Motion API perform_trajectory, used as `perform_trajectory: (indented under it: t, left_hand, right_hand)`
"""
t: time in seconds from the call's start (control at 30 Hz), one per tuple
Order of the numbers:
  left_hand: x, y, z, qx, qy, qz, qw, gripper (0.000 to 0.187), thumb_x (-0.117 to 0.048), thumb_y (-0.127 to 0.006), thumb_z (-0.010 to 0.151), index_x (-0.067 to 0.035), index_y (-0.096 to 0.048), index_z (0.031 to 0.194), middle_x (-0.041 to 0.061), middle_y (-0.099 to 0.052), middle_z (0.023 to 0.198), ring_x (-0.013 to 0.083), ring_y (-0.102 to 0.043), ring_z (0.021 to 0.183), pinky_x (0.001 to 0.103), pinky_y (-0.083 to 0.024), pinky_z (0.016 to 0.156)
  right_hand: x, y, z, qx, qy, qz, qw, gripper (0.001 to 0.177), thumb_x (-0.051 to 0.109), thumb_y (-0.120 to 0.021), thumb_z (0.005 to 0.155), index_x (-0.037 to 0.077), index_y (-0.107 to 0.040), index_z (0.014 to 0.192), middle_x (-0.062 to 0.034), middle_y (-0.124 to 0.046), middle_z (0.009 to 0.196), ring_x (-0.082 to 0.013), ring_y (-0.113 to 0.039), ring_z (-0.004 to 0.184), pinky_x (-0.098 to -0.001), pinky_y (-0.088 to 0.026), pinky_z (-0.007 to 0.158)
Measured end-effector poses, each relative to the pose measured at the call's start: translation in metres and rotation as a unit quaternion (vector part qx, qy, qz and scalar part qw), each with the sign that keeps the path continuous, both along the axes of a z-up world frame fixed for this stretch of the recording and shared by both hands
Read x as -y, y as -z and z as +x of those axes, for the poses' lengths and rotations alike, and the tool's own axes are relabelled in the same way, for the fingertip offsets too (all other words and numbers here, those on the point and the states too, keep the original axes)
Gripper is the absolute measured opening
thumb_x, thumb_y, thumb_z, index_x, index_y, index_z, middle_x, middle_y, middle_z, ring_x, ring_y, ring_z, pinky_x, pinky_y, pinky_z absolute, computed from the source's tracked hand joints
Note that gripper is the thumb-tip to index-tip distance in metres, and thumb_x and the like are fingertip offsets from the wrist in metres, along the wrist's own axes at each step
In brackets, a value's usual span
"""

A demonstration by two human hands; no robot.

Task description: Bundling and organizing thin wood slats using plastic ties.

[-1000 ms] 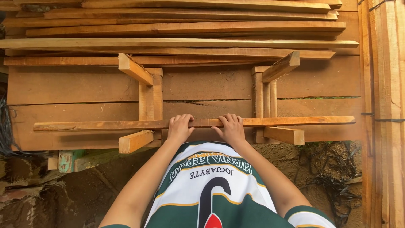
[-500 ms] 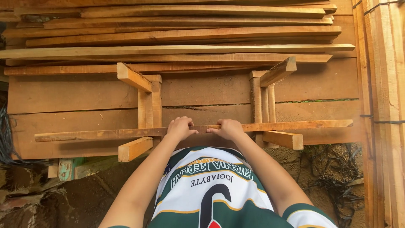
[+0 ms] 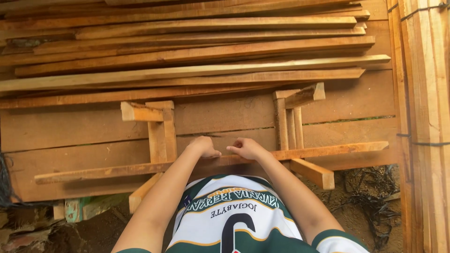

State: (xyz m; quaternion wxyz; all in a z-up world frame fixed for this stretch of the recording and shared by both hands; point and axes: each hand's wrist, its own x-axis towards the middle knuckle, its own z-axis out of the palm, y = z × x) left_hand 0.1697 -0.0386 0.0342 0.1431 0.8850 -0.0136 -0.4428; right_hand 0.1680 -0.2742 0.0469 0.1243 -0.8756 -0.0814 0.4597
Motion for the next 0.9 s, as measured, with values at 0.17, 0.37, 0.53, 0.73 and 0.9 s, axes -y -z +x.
perform_trajectory:
  t: [0.17, 0.37, 0.53, 0.73, 0.9]
  left_hand:
    - [-0.024, -0.005, 0.066, 0.142, -0.001, 0.004, 0.990, 0.033, -0.045, -0.074, 0.085, -0.023, -0.072, 0.110, 0.005, -0.068, 0.121, 0.0271, -0.060, 0.122, 0.047, -0.046, 0.101]
    - [-0.064, -0.001, 0.122, 0.318, -0.005, 0.022, 0.948, 0.047, -0.043, -0.071, 0.092, -0.020, -0.063, 0.132, 0.001, -0.060, 0.133, 0.0219, -0.051, 0.131, 0.044, -0.037, 0.110]
    - [-0.074, 0.017, 0.118, 0.423, 0.029, 0.022, 0.905, 0.053, -0.045, -0.066, 0.098, -0.017, -0.058, 0.143, 0.001, -0.057, 0.138, 0.0209, -0.047, 0.135, 0.047, -0.031, 0.119]
    - [-0.075, 0.012, 0.129, 0.281, -0.070, 0.048, 0.956, 0.076, -0.051, -0.065, 0.096, -0.011, -0.043, 0.158, 0.010, -0.038, 0.165, 0.0364, -0.021, 0.156, 0.059, -0.007, 0.126]
    - [-0.090, 0.046, 0.146, 0.333, -0.033, 0.037, 0.942, 0.046, -0.043, -0.073, 0.092, -0.028, -0.064, 0.135, -0.008, -0.064, 0.132, 0.0201, -0.053, 0.131, 0.063, -0.007, 0.124]
  right_hand:
    - [-0.002, 0.006, 0.079, 0.210, -0.007, 0.025, 0.977, 0.068, 0.070, -0.068, 0.075, 0.022, -0.069, 0.124, -0.0033, -0.068, 0.119, -0.0260, -0.061, 0.122, -0.0413, -0.048, 0.101]
    - [-0.018, 0.024, 0.150, 0.463, -0.015, 0.071, 0.883, 0.055, 0.050, -0.077, 0.080, 0.020, -0.065, 0.125, -0.0013, -0.061, 0.117, -0.0254, -0.055, 0.119, -0.0418, -0.043, 0.102]
    - [-0.016, 0.049, 0.161, 0.538, -0.021, 0.108, 0.836, 0.064, 0.049, -0.080, 0.078, 0.022, -0.063, 0.133, -0.0013, -0.058, 0.128, -0.0262, -0.049, 0.126, -0.0442, -0.039, 0.110]
    - [-0.022, 0.029, 0.169, 0.485, 0.012, 0.116, 0.867, 0.069, 0.051, -0.079, 0.083, 0.012, -0.063, 0.138, -0.0138, -0.038, 0.160, -0.0420, -0.033, 0.146, -0.0591, -0.033, 0.116]
    - [-0.014, 0.043, 0.179, 0.530, -0.040, 0.112, 0.840, 0.044, 0.034, -0.084, 0.078, 0.021, -0.073, 0.119, -0.0054, -0.051, 0.151, -0.0366, -0.042, 0.140, -0.0572, -0.034, 0.114]
